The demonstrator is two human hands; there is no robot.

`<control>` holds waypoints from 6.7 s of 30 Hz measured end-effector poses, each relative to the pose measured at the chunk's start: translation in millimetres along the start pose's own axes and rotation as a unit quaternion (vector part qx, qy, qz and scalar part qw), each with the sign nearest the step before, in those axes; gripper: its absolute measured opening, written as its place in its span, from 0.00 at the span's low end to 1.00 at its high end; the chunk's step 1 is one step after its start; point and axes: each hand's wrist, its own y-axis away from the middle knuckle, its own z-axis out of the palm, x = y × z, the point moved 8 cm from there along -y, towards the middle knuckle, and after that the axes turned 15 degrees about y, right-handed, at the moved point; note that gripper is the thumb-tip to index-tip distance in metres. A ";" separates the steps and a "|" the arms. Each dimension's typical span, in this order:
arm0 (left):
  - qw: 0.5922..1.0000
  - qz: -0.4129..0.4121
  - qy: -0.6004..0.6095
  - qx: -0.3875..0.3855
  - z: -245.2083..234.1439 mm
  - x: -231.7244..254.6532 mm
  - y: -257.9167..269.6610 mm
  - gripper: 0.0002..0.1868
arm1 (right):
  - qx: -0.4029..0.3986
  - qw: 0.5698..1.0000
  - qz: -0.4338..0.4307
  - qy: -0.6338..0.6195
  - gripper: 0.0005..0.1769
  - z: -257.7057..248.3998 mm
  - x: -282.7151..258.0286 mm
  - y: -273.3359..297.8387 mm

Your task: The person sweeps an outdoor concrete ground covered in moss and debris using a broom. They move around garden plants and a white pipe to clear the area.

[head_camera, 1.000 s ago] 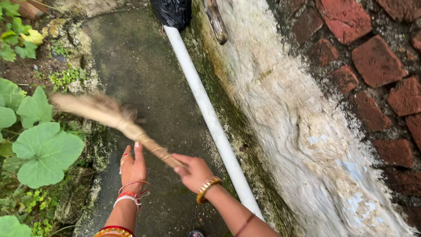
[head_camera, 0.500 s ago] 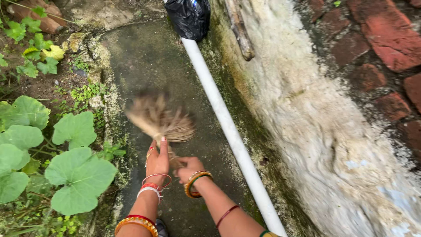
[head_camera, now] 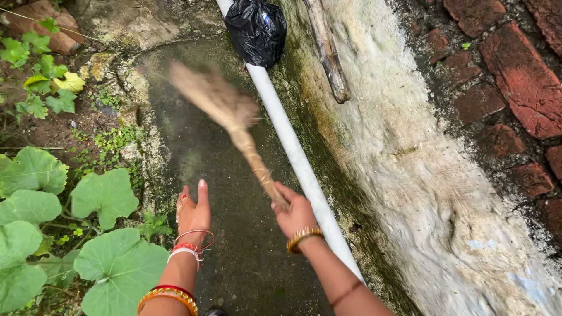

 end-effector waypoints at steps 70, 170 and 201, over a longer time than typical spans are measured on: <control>0.995 -0.048 0.054 0.073 4.9 121.2 -168.8 0.50 | -0.179 0.954 -0.198 0.137 0.34 -22.8 -183.9 -201.8; 0.996 -0.020 -0.034 -0.084 -5.2 -151.7 247.7 0.47 | -0.053 0.995 -0.003 0.083 0.28 63.1 192.3 304.9; 0.977 -0.062 -0.071 -0.191 -4.3 -205.2 315.2 0.48 | 0.047 0.912 0.355 -0.199 0.32 145.9 315.4 424.8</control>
